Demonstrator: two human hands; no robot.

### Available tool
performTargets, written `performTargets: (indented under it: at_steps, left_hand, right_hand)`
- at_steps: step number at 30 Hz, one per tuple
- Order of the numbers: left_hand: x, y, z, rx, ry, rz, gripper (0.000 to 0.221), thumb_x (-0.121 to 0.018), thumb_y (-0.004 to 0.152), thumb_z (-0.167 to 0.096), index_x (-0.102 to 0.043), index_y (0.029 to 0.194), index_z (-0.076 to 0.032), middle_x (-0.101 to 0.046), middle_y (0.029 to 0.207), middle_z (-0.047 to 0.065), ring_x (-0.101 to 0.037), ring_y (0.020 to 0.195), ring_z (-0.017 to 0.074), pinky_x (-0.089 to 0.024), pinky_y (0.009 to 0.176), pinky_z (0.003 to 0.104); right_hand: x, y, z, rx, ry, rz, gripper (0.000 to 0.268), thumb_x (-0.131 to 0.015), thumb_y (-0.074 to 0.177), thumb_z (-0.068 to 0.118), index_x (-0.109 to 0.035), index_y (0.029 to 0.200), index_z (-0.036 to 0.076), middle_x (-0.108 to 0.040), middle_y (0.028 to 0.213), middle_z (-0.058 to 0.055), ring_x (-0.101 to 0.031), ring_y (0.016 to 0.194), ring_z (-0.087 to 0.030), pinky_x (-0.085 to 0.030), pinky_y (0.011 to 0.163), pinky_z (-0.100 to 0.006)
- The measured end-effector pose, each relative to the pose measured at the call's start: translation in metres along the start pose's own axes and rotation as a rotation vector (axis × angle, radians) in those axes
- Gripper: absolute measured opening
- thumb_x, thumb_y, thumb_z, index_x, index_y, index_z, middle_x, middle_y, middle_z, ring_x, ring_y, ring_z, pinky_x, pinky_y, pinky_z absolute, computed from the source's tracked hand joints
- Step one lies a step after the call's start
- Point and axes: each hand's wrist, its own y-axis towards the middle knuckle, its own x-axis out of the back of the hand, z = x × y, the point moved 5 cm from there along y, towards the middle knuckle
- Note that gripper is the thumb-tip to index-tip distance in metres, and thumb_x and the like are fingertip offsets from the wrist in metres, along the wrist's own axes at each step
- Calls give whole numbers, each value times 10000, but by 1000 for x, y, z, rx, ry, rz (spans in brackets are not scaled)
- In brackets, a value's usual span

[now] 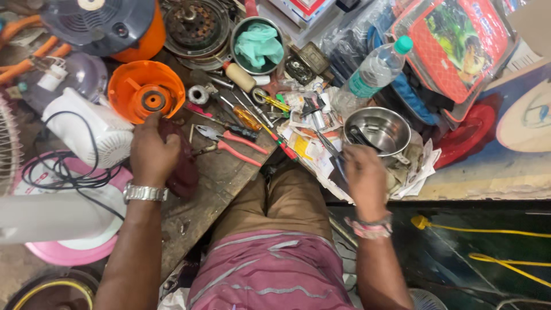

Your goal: The person disassembles a fan motor housing using a screwdriver and pliers, removes the rotor and stator, and inspects the internal components on a cluttered workbench.

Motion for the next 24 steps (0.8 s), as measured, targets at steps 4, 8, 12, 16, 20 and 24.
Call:
performTargets:
  at_steps: [4,8,12,16,20,24]
  left_hand:
    - [0,-4,-4,27,-11,-21,544,-654,835,-174,-607,1354,-20,-649,1198,279,-609,1100,452,-484,920,530]
    - [2,-2,-2,76,-5,-21,523,-648,841,-175,-611,1346,-42,-666,1124,255,-628,1050,439,-499,902,536]
    - [2,-6,6,120,1,-32,540,-656,833,-180,-602,1349,-29,-663,1089,261,-626,1011,447,-492,878,549]
    - [4,-10,8,64,-1,-82,557,-654,830,-181,-592,1360,-21,-675,1085,248,-635,1007,435,-492,893,546]
    - [4,-19,3,55,47,-113,569,-658,835,-176,-589,1382,-38,-677,1056,230,-630,995,429,-485,897,549]
    - [3,-36,-7,129,40,-92,616,-666,830,-206,-547,1420,-75,-662,1129,204,-623,1058,401,-481,923,548]
  right_hand:
    - [-50,8,41,125,23,158,190,-678,909,102,-711,1090,57,-706,1114,-154,-676,985,-371,-525,857,-454]
    - [-97,-24,77,171,245,404,235,-694,896,110,-697,1125,56,-671,1146,-164,-653,1070,-371,-522,899,-441]
    - [-130,-78,102,253,298,631,281,-701,869,123,-706,1146,78,-669,1168,-152,-643,1088,-362,-522,900,-437]
    - [-143,-100,108,337,345,695,329,-718,833,130,-697,1153,57,-655,1218,-185,-630,1097,-388,-520,901,-451]
    - [-152,-78,89,191,155,639,219,-717,910,200,-723,1097,87,-702,1108,-162,-674,1036,-373,-541,874,-439]
    - [-167,-26,95,255,255,370,236,-703,949,159,-681,1147,31,-678,1065,-210,-667,992,-398,-538,845,-452]
